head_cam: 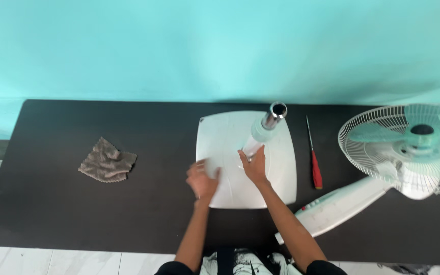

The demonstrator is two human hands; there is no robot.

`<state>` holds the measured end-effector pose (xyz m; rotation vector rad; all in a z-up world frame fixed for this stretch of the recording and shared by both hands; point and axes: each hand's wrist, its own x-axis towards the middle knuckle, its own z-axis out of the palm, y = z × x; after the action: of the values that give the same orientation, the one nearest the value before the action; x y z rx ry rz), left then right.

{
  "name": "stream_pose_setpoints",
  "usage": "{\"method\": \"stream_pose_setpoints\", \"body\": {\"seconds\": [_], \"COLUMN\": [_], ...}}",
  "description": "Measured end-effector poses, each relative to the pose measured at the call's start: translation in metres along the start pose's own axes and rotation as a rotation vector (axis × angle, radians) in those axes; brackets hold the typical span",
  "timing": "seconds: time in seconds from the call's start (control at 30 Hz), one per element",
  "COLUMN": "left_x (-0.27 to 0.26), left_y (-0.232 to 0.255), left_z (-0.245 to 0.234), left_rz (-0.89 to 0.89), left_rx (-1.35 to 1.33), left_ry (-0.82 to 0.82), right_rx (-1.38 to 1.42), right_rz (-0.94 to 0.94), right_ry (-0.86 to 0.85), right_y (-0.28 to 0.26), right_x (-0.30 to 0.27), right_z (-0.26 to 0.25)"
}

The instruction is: The person uses a screwdriver to tighten screws on the base of a standing fan, then attaches the fan pole and head to the base. Finally, they wipe the base with a cloth.

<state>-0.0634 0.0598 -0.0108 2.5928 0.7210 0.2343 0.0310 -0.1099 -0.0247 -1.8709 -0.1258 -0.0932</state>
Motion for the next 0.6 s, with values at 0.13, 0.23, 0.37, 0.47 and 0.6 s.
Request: {"method": "stream_pose_setpoints", "body": {"seconds": [0.13,0.23,0.37,0.47,0.6], "left_x": [-0.018,-0.039,-0.051,-0.047,-0.042], "left_y": [-0.052,-0.064,-0.069,-0.069,-0.065], "left_z": [-0.017,-0.002,0.011,0.008,0.002], "left_rz": [-0.268,-0.177,-0.124,-0.164,-0.172], "left_rx": [-0.191,-0.263,-0.188,-0.231,-0.224], "left_ry": [-0.254,-0.331,-0.362,-0.388,-0.418], "right_rx": [-0.207,-0.29,-0.434,-0.572,-0.73], "right_rz": [-0.154,-0.187,-0.124,-0.052,0.228], "right_ry": [-0.014,-0.062,-0.133,-0.083,-0.084], "right_y": [0.004,0.002,-0.004,-0.008,-0.006], "right_x": [-0.017,-0.03,-0.047,-0.063,-0.087], "right_z": [-0.016,-0.032,-0.053,-0.065,-0.081]}}
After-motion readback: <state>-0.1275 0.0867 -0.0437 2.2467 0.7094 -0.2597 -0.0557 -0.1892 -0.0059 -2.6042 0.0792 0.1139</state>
